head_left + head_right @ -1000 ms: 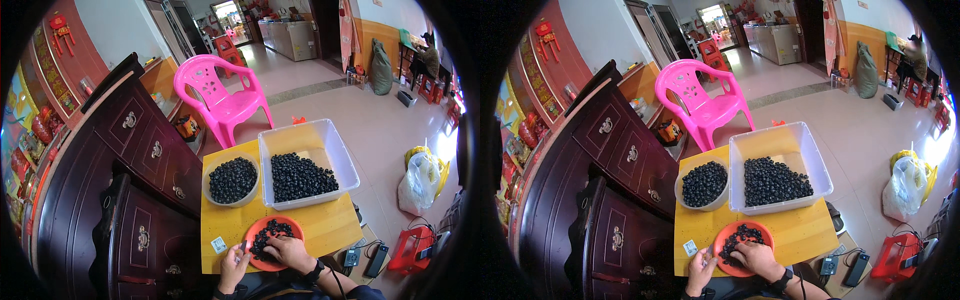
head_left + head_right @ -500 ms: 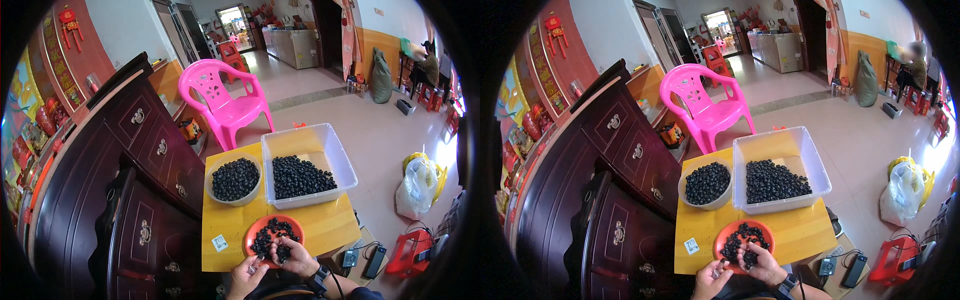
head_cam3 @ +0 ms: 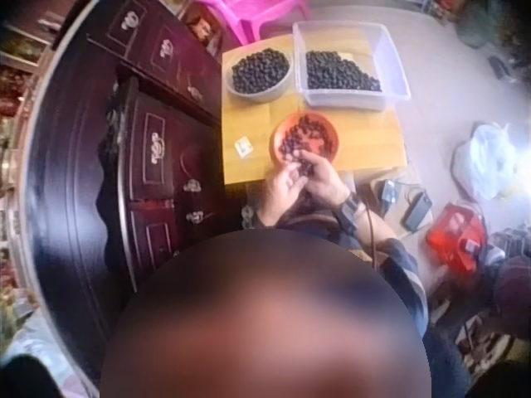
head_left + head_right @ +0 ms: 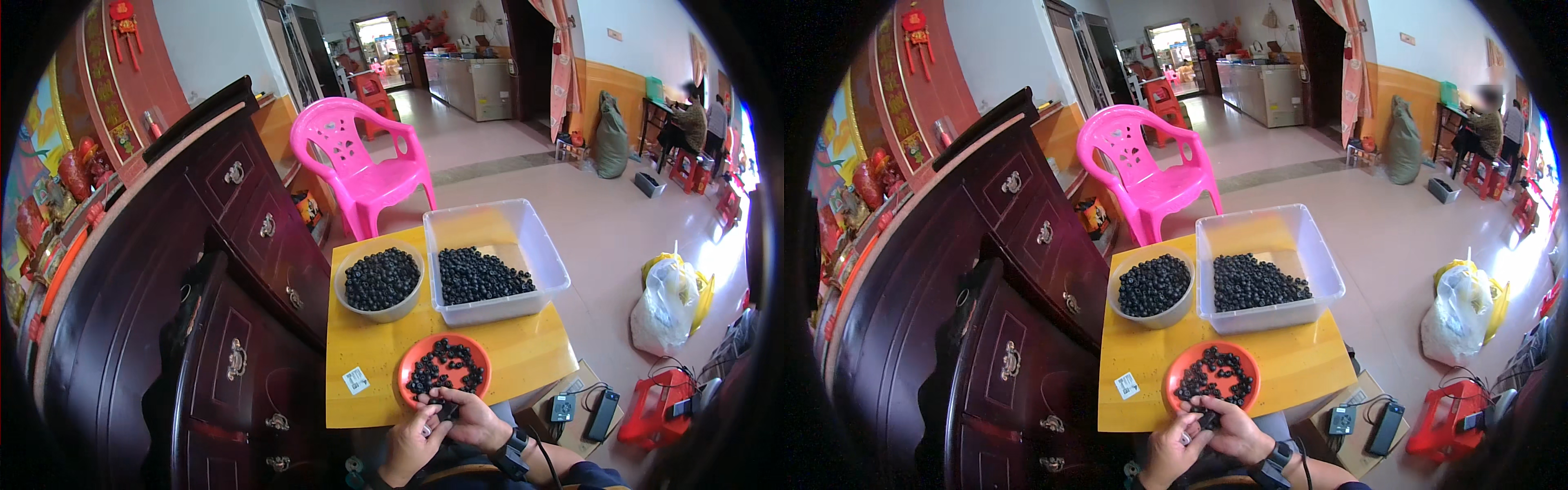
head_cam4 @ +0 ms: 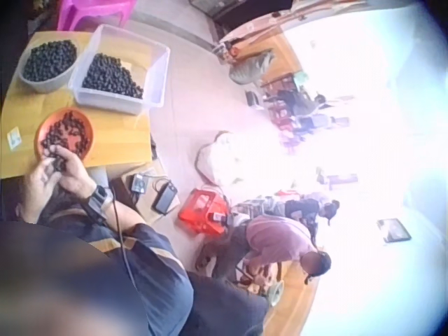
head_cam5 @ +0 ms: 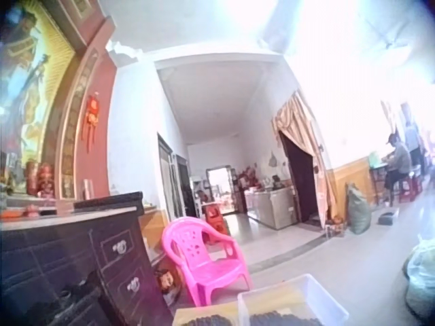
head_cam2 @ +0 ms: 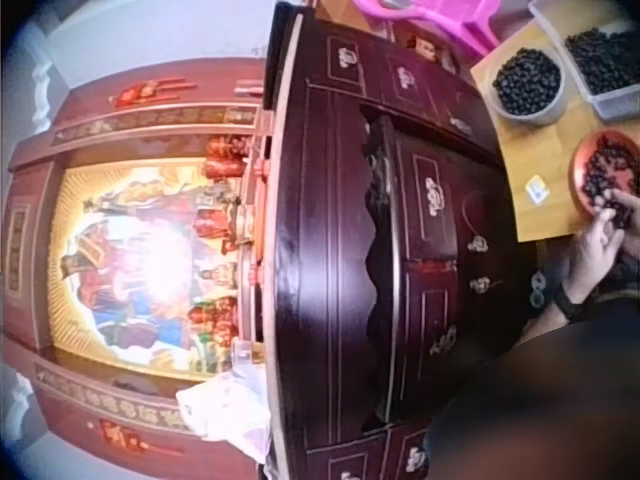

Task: The recorder is using a small blade to process or pit black olives at a table.

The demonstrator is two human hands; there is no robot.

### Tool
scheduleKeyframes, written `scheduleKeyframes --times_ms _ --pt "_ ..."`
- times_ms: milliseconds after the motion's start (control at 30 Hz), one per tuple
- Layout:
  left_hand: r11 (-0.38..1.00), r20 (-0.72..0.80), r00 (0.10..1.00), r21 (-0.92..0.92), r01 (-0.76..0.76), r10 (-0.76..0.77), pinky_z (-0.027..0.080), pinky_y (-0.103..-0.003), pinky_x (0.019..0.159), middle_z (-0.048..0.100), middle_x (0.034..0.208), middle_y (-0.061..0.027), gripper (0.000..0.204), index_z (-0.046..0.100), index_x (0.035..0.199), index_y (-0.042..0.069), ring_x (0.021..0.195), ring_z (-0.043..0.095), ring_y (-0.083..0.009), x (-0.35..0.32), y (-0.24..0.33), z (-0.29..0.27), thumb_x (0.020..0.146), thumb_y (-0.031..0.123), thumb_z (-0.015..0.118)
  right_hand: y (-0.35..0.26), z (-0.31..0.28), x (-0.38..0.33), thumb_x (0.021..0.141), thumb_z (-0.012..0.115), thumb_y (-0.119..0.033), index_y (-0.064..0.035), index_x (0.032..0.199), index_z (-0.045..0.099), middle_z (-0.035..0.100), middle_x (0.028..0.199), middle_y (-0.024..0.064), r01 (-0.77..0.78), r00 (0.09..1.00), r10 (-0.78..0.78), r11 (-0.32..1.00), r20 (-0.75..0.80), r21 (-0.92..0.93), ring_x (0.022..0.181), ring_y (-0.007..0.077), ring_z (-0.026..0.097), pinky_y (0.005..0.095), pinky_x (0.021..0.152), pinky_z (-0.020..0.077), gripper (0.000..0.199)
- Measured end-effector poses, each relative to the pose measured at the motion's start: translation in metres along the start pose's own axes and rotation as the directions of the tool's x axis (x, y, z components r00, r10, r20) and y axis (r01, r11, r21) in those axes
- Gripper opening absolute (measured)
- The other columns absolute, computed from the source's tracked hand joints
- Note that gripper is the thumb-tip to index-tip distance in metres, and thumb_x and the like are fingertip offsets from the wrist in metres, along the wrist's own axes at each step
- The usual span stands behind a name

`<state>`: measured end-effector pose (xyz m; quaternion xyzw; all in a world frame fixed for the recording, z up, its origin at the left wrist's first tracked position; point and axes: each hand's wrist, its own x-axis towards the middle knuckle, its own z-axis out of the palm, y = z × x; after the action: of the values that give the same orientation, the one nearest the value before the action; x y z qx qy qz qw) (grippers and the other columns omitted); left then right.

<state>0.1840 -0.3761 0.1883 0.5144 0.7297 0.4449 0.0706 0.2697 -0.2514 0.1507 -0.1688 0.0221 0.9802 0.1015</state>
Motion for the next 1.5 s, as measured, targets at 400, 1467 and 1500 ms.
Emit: scheduleKeyframes --times_ms 400,1467,1500 --pt "0.996 0.025 0.996 0.033 -0.088 0.087 0.053 -0.035 0.058 0.066 0.073 -0.0103 0.027 0.066 0.103 0.008 0.064 0.069 -0.026 -0.025 -0.004 0.002 0.081 0.016 0.079 0.018 -0.006 -0.021 0.1 0.05 -0.015 0.0028 0.103 0.061 0.065 0.114 0.0218 0.027 0.999 -0.026 0.998 -0.02 0.061 0.108 0.0343 0.063 0.049 0.1 0.0484 0.021" --pt "0.997 0.087 0.995 -0.069 -0.033 0.039 0.051 -0.034 0.054 0.064 0.065 -0.0064 0.017 0.062 0.087 0.008 0.058 0.066 -0.0238 -0.005 0.06 0.084 0.079 0.015 0.075 -0.055 -0.048 -0.087 0.1 0.053 -0.014 -0.0003 0.104 0.06 0.065 0.112 0.0157 0.082 0.997 -0.081 0.99 -0.013 0.116 0.107 0.0287 0.063 0.0445 0.098 0.0501 0.016" --pt "0.997 0.089 0.995 -0.068 -0.034 0.04 0.051 -0.034 0.054 0.064 0.065 -0.0064 0.017 0.062 0.087 0.008 0.058 0.066 -0.0238 -0.003 0.06 0.084 0.079 0.015 0.075 -0.056 -0.048 -0.086 0.1 0.053 -0.014 -0.0003 0.104 0.06 0.065 0.112 0.0157 0.082 0.997 -0.082 0.99 -0.012 0.118 0.107 0.0287 0.063 0.0445 0.098 0.0501 0.016"
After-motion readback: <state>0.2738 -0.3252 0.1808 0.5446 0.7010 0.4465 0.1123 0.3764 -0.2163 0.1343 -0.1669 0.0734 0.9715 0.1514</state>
